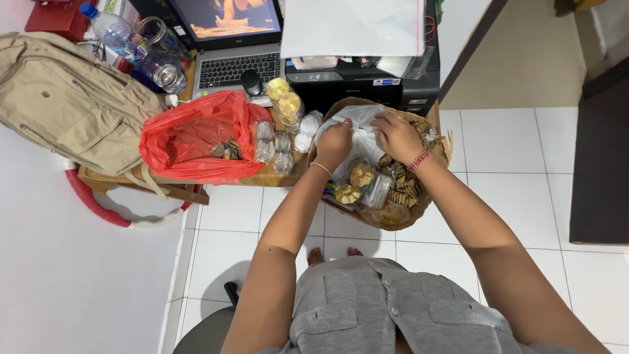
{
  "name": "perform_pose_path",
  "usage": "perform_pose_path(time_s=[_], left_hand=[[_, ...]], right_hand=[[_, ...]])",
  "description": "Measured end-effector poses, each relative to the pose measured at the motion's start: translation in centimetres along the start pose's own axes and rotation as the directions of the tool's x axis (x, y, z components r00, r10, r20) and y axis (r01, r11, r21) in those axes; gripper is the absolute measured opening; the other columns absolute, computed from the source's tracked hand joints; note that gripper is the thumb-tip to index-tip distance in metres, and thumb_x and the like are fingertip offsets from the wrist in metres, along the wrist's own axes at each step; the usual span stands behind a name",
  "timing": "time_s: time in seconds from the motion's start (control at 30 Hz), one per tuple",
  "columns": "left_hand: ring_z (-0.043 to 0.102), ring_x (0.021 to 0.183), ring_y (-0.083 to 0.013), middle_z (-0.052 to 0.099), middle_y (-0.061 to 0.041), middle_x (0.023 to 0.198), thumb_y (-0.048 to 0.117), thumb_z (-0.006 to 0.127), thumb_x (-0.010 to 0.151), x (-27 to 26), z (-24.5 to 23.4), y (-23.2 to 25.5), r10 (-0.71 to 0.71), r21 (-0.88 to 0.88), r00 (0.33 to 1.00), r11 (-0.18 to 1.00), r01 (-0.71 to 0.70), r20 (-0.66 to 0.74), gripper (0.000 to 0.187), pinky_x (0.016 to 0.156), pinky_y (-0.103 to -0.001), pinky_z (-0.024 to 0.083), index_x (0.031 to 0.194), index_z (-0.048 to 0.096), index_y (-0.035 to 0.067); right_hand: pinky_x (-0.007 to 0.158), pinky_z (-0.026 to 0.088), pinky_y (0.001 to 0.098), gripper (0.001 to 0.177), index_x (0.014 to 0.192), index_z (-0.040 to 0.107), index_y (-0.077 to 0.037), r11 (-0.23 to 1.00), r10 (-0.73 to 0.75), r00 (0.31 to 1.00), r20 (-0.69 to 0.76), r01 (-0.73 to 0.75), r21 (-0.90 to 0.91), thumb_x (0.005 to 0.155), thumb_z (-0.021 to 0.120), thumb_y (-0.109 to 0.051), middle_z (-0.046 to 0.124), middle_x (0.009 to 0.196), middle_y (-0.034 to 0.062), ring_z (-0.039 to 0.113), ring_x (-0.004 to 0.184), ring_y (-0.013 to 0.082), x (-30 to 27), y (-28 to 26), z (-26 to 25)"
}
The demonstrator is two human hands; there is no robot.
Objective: The person packs small wrapped items and a stapler into a red plastic bag from a basket on a desk. They handle the items one by one, occasionally using a stapler to secure the wrapping before placing them into the bag.
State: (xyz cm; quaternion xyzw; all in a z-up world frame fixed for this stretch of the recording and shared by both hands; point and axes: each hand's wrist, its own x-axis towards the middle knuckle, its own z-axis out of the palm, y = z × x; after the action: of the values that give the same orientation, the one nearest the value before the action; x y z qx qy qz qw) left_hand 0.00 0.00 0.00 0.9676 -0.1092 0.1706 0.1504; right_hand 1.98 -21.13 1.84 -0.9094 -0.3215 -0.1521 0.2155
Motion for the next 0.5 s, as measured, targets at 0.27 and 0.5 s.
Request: perform_pose_path(time_s=[0.27,0.5], left_hand=[[0.073,0.076,-0.0287,0.068,-0.006,0.077,0.027,0.064,0.094,-0.2,-1.7,0.0,-0.110,-0.146,0.994,0.983,0.108,-0.005,0.011,0.068,-0.040,0.060,0.097,0.066,0.016],[0.070,0.091,-0.0428,0.072,-0.022,0.090,0.022,0.062,0.098,-0.3,-5.7,-1.0,-0.366,-0.436,0.926,0.850,0.294,-0.089,0.018,0.084,-0.051,0.056,0.104,0.070,0.006]], right_hand=[[0.090,0.056,0.0456,0.018,0.114,0.068,-0.011,0.988,-0.091,0.994,0.064,0.082,0.133,0.100,0.057,-0.011,0.067,0.114,0.0120,0.069,0.105,0.0377,3.1,-1.2,2.2],[0.078,0.059,0.0434,0.004,0.098,0.066,-0.015,0.992,-0.051,0.998,0.028,0.047,0.120,0.098,0.063,-0.017,0.067,0.092,0.0066,0.071,0.089,0.0336,3.3,1.3,4.8]])
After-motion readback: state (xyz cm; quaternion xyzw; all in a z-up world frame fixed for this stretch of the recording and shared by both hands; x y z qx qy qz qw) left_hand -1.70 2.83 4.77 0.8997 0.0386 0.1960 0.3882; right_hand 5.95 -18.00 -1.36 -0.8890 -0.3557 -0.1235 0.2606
